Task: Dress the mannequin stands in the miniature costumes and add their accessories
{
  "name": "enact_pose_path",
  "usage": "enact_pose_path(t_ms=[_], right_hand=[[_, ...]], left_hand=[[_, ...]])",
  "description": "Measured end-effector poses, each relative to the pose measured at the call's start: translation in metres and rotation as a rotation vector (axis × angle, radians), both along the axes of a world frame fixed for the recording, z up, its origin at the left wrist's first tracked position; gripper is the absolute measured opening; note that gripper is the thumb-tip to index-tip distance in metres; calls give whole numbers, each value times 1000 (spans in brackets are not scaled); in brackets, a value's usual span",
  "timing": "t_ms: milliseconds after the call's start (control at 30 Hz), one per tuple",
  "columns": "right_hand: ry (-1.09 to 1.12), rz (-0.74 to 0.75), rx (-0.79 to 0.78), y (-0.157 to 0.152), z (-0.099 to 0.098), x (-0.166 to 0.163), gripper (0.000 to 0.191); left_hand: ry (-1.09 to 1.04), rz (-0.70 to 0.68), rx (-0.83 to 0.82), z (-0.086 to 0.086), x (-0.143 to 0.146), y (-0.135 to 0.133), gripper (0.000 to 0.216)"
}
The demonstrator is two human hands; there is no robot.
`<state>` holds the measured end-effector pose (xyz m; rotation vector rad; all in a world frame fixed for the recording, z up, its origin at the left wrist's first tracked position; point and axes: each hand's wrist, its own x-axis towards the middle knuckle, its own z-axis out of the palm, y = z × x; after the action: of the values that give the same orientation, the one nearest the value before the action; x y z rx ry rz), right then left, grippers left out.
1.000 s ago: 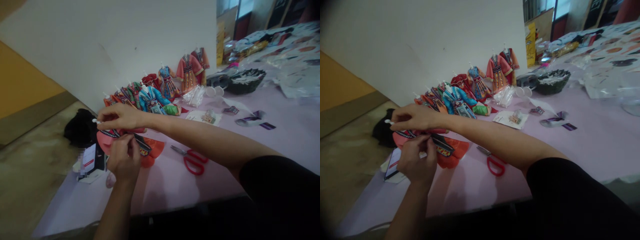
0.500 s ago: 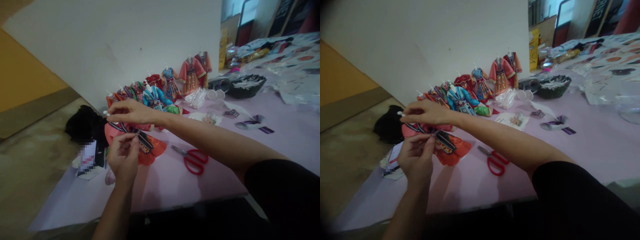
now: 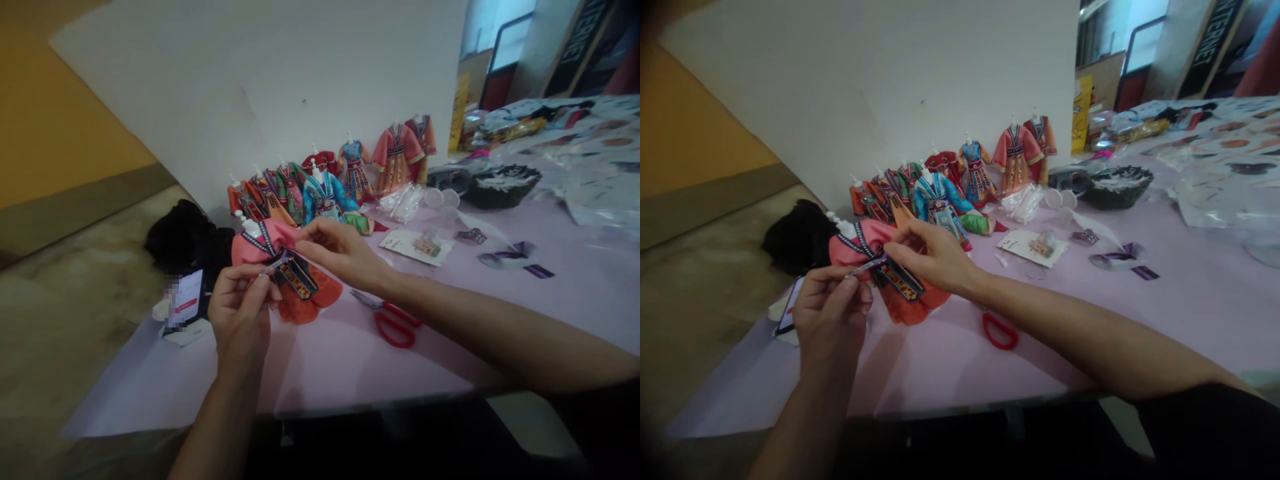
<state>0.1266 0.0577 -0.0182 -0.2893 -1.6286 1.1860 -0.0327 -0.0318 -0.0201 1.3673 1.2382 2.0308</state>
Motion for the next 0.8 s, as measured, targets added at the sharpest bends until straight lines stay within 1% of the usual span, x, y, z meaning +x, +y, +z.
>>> enact_pose_path(t_ms=[100,167,233,433,700,800], right_hand=[[-60,113,-140,-5,-14,-3,23],[-65,161,-201,-5,-17,-7,23],[-37,186,-228,-5,-18,-11,22],[13,191,-184,-9,-14,-12,20],[-16,183,-147,-18,-9,-9,20],[-24,194,-156,-20,-9,-9,19]], left_hand=[[-18,-29,6,-1,1,-2,15],[-28,-55,4,-1,2,-2,16],[-31,-76,0,-3,2,-3,16],[-53,-122,-53,-7,-6,-7,18],[-187,-295,-158,-15,-16,-15,27],[-224,-321,-190,-18,-14,-15,28]])
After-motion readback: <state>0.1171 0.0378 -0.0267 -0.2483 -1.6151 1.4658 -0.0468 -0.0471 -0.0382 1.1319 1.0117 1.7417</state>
